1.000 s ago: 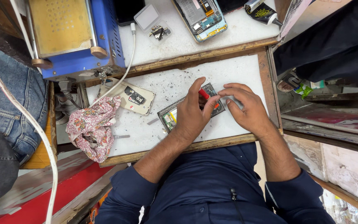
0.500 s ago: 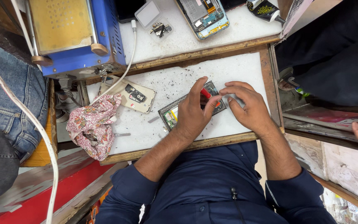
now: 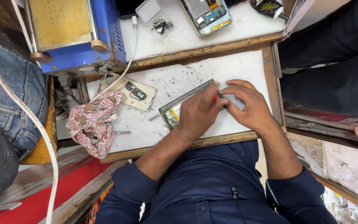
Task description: The person removes a protective film from a smartphone screen, then wipes the internal components of a disassembled phone with a cloth. They place a small black component onto the phone's interior and use a red-handled tool to press and adjust it. The person continues to manipulate the phone's internal parts and uses the tool to work on the device.
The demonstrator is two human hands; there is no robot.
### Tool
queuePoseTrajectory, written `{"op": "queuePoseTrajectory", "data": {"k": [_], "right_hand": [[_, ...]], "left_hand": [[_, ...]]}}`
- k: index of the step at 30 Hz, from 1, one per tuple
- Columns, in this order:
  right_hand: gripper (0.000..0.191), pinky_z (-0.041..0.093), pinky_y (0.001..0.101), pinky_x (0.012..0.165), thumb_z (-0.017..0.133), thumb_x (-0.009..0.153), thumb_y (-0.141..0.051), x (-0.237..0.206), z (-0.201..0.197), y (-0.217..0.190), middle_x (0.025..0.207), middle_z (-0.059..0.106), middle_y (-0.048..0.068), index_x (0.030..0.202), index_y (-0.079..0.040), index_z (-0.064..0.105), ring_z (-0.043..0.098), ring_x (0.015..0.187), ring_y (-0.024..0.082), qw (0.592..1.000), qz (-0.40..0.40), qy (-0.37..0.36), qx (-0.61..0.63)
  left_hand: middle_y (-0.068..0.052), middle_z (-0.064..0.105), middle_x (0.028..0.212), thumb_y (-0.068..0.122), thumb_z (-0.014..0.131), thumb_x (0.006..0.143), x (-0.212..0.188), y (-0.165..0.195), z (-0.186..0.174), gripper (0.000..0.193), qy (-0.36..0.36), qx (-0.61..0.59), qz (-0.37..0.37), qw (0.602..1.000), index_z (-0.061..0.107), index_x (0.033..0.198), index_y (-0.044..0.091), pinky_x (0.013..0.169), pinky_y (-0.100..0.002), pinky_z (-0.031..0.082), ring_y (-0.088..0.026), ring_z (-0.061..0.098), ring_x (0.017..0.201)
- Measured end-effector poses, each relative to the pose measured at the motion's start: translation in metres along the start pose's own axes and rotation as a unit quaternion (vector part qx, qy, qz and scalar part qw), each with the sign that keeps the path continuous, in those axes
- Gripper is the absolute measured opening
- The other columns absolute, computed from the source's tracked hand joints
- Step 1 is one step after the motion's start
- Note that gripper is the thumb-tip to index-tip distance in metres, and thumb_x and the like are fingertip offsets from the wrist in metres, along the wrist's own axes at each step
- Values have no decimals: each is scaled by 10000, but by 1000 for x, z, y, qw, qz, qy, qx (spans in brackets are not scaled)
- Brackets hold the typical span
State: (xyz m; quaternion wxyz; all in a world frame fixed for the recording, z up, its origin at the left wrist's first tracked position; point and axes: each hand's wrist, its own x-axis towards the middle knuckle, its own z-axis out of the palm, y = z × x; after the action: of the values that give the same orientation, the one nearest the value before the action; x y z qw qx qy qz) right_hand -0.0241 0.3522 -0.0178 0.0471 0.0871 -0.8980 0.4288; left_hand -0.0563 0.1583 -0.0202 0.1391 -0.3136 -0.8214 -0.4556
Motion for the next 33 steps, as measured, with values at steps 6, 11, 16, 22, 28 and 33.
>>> {"op": "queuePoseTrajectory", "data": {"k": [6,11,16,22,28,33], "right_hand": [[363,545,396,1014,733,844,-12,-2,0,6,1289,698,135,1198,-78,686,624,1290,299,999,34,-6,21],[407,551,396,1041,632,828,67,-4,1,7,1266,710,130,1207,-69,689,630,1311,309,999,24,6,27],[355,549,394,1036,611,862,61,-4,3,10,1278,700,141,1188,-54,694,645,1282,305,998,33,19,46],[259,525,425,1147,642,838,91,-3,4,13,1161,756,78,1018,-74,727,684,1287,294,997,-77,24,-17],[321,526,422,1062,652,736,108,-1,8,7,1175,733,141,1019,-18,737,638,1278,341,999,-40,30,-15],[372,518,430,1063,659,690,112,0,7,3,1206,729,148,1037,-4,730,628,1279,348,999,-24,24,-19]], "left_hand": [[-100,652,1094,55,687,843,18,18,-11,524,22,5,204,979,493,1281,268,932,-431,515,-297,641,1029],[-80,647,1205,18,701,854,28,14,-22,558,-132,-62,117,982,553,1339,252,1008,-468,480,-325,600,1172],[-44,686,1180,25,711,920,35,10,-25,473,-184,-80,61,978,618,1340,223,1001,-443,493,-316,602,1151],[-33,688,1157,22,696,937,34,10,-20,451,-184,-77,73,977,642,1331,232,1071,-450,471,-282,607,1184],[-55,685,1139,50,691,946,28,8,-16,426,-176,-77,68,979,639,1321,245,1129,-444,441,-281,597,1249],[-108,649,1168,238,750,824,23,11,-12,468,-85,31,111,990,626,1275,230,1065,-558,405,-362,567,1214]]}}
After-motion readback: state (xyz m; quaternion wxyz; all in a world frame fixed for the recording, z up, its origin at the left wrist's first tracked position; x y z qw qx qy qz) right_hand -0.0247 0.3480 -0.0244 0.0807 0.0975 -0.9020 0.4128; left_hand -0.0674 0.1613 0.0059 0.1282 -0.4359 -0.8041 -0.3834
